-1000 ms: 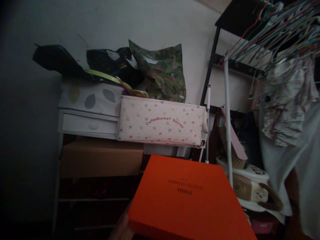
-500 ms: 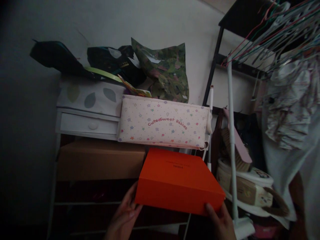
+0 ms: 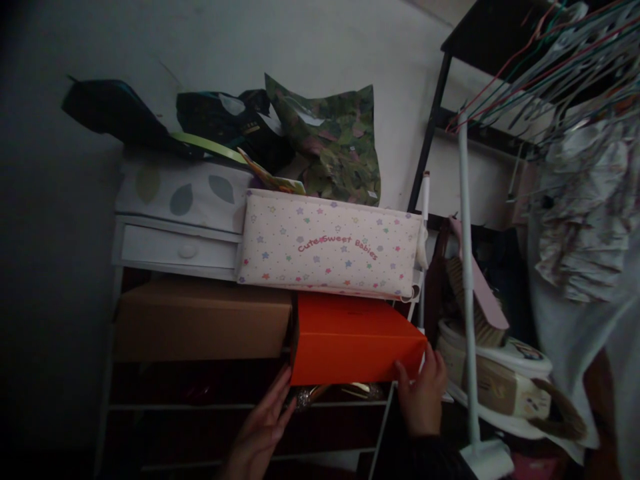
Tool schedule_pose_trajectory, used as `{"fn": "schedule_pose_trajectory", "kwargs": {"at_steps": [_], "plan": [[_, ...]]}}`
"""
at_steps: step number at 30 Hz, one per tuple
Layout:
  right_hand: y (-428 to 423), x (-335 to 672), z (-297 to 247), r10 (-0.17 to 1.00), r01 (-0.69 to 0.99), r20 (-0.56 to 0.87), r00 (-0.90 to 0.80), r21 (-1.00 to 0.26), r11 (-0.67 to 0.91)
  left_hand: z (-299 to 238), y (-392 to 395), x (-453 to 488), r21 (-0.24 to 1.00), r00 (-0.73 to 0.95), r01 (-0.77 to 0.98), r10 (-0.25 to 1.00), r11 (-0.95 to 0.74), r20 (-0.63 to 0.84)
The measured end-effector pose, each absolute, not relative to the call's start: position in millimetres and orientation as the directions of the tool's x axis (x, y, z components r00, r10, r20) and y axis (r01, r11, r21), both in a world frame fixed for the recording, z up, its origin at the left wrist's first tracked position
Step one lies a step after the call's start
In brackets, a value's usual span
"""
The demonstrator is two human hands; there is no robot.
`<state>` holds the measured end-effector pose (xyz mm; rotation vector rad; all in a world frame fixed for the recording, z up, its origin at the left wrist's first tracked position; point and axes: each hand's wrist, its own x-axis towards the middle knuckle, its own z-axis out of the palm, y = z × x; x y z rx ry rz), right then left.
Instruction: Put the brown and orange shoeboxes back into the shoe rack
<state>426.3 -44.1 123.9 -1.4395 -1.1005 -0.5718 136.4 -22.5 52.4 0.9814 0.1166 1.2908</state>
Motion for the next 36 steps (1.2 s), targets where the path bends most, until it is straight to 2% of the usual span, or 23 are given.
{"fn": "schedule_pose_trajectory", "kwargs": {"at_steps": [2,4,7,10,15,19,22,28,32,34,36], "plan": [[-47,402,127,0.288,0.96,0.926,0.246,-0.274,0.061,55,-21,138,0.646,0.331,-0.762,0.836,-0.036,0.438],[-49,377,131,0.373,0.998,0.927,0.04,-0.058,0.036,58,-21,139,0.63,0.335,-0.776,0.833,-0.022,0.441],[-41,351,134,0.513,0.998,0.857,-0.05,0.055,0.006,59,-23,139,0.616,0.324,-0.787,0.834,-0.025,0.447],[-23,347,136,0.579,0.998,0.815,0.002,0.035,-0.052,54,-23,137,0.63,0.312,-0.775,0.839,-0.047,0.446],[9,356,136,0.596,0.997,0.8,0.06,-0.024,-0.068,43,-22,126,0.68,0.303,-0.732,0.872,-0.046,0.385],[23,359,134,0.587,0.997,0.808,0.05,-0.006,-0.076,42,-25,112,0.822,0.384,-0.568,0.876,-0.024,0.291],[26,360,130,0.556,0.998,0.83,0.038,-0.006,-0.059,41,-25,101,0.892,0.362,-0.45,0.905,-0.043,0.225],[5,340,113,0.436,0.994,0.9,0.012,-0.06,0.097,35,-11,77,0.971,0.152,-0.211,0.978,-0.109,0.142],[-11,313,72,0.347,0.931,0.938,0.0,-0.127,0.343,26,4,58,0.978,0.027,0.035,0.978,-0.207,0.206],[-12,299,49,0.468,0.876,0.88,-0.079,-0.163,0.453,21,10,50,0.962,0.007,0.136,0.971,-0.238,0.24],[-10,286,31,0.624,0.853,0.758,-0.19,-0.187,0.487,18,13,45,0.932,0.011,0.235,0.959,-0.277,0.282]]}}
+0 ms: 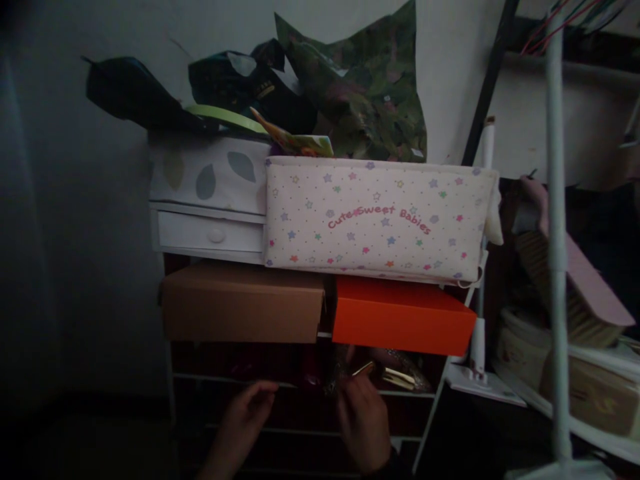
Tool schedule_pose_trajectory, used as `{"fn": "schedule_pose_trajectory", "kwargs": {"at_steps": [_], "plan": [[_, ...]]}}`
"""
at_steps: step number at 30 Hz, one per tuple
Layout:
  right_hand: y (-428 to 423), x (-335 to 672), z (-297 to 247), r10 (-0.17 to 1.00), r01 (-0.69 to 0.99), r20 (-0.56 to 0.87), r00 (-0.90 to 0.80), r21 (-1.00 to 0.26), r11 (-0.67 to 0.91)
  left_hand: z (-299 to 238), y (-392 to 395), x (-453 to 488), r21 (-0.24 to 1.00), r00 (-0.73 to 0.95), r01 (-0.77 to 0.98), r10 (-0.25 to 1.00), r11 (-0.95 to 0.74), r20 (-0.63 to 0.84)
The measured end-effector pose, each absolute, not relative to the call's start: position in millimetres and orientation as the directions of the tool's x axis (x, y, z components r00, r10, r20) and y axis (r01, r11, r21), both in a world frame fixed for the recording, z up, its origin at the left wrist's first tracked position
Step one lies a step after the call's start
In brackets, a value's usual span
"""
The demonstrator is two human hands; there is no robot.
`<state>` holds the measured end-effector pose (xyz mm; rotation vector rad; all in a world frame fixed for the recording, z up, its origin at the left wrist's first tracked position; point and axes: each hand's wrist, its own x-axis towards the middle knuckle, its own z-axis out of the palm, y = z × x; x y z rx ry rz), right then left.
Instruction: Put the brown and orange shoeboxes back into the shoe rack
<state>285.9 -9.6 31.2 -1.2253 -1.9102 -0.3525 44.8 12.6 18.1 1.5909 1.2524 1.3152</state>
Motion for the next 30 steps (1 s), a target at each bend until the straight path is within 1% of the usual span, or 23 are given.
{"fn": "schedule_pose_trajectory", "kwargs": {"at_steps": [2,4,6,9,12,15,17,20,23,27,30], "plan": [[-5,274,24,0.718,0.874,0.654,-0.238,-0.178,0.452,15,13,42,0.876,0.034,0.34,0.936,-0.342,0.352],[-1,264,25,0.751,0.901,0.619,-0.231,-0.156,0.406,12,13,43,0.802,0.071,0.437,0.904,-0.407,0.421],[3,258,31,0.77,0.913,0.601,-0.217,-0.155,0.378,8,14,45,0.73,0.106,0.524,0.883,-0.44,0.457],[9,253,32,0.801,0.928,0.566,-0.194,-0.158,0.337,4,19,50,0.611,0.156,0.644,0.861,-0.46,0.484],[19,246,22,0.842,0.945,0.514,-0.165,-0.162,0.284,5,27,59,0.482,0.193,0.752,0.85,-0.449,0.491],[29,240,8,0.879,0.964,0.465,-0.108,-0.167,0.207,8,33,71,0.396,0.265,0.796,0.852,-0.458,0.452],[33,236,3,0.882,0.977,0.465,-0.079,-0.138,0.16,6,36,78,0.394,0.314,0.788,0.86,-0.473,0.403],[36,233,3,0.865,0.989,0.498,-0.058,-0.089,0.118,-2,40,86,0.44,0.329,0.773,0.881,-0.457,0.339],[37,232,7,0.861,0.989,0.507,-0.05,-0.096,0.114,-7,46,91,0.458,0.317,0.769,0.889,-0.445,0.331],[42,229,12,0.859,0.96,0.507,-0.072,-0.199,0.197,-4,55,95,0.434,0.279,0.801,0.899,-0.412,0.338],[47,226,8,0.833,0.891,0.552,-0.03,-0.362,0.273,-4,63,96,0.465,0.222,0.792,0.896,-0.396,0.385]]}}
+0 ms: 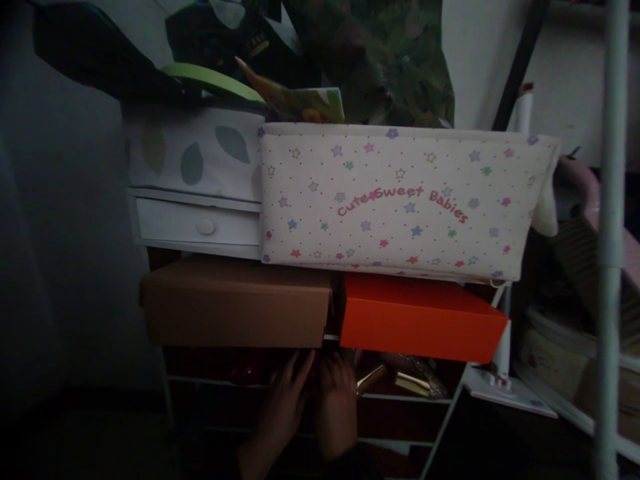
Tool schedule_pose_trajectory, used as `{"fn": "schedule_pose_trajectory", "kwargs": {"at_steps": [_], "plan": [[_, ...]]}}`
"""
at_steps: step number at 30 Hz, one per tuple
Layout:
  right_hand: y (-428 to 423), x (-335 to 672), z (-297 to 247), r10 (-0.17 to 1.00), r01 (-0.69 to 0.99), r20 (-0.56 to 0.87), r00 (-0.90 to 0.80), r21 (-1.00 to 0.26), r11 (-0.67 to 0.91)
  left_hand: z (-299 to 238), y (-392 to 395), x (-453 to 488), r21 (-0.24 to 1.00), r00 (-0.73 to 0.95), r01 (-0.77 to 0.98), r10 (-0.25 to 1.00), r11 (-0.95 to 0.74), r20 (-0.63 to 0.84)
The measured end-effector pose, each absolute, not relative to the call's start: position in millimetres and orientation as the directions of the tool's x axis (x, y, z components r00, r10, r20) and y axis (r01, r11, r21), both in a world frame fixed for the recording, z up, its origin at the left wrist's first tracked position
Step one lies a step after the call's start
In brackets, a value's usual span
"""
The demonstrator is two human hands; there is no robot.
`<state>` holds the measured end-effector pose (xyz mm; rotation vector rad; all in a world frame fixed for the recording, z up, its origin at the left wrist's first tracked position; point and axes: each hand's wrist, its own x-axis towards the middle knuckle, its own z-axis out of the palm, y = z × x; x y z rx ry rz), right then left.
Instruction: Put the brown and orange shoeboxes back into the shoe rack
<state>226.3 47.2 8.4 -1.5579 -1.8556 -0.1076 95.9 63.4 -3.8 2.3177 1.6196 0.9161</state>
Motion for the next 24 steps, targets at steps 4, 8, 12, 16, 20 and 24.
{"fn": "schedule_pose_trajectory", "kwargs": {"at_steps": [4,8,12,16,20,24], "plan": [[54,218,-1,0.786,0.65,0.601,0.147,-0.657,0.381,-13,73,96,0.579,0.144,0.699,0.875,-0.42,0.462],[61,204,-7,0.868,0.213,0.437,0.238,-0.895,0.392,-20,79,98,0.732,0.001,0.528,0.862,-0.431,0.507],[64,195,-6,0.925,0.019,0.356,0.132,-0.934,0.357,-18,78,102,0.8,-0.06,0.42,0.867,-0.428,0.495],[63,199,6,0.898,0.107,0.41,0.159,-0.911,0.397,-14,74,106,0.878,-0.078,0.271,0.9,-0.395,0.429],[65,208,13,0.874,0.211,0.458,0.163,-0.881,0.423,-19,75,108,0.901,-0.021,0.209,0.919,-0.381,0.393],[71,213,6,0.901,0.166,0.413,0.133,-0.906,0.39,-27,79,108,0.905,0.021,0.229,0.931,-0.358,0.363]]}}
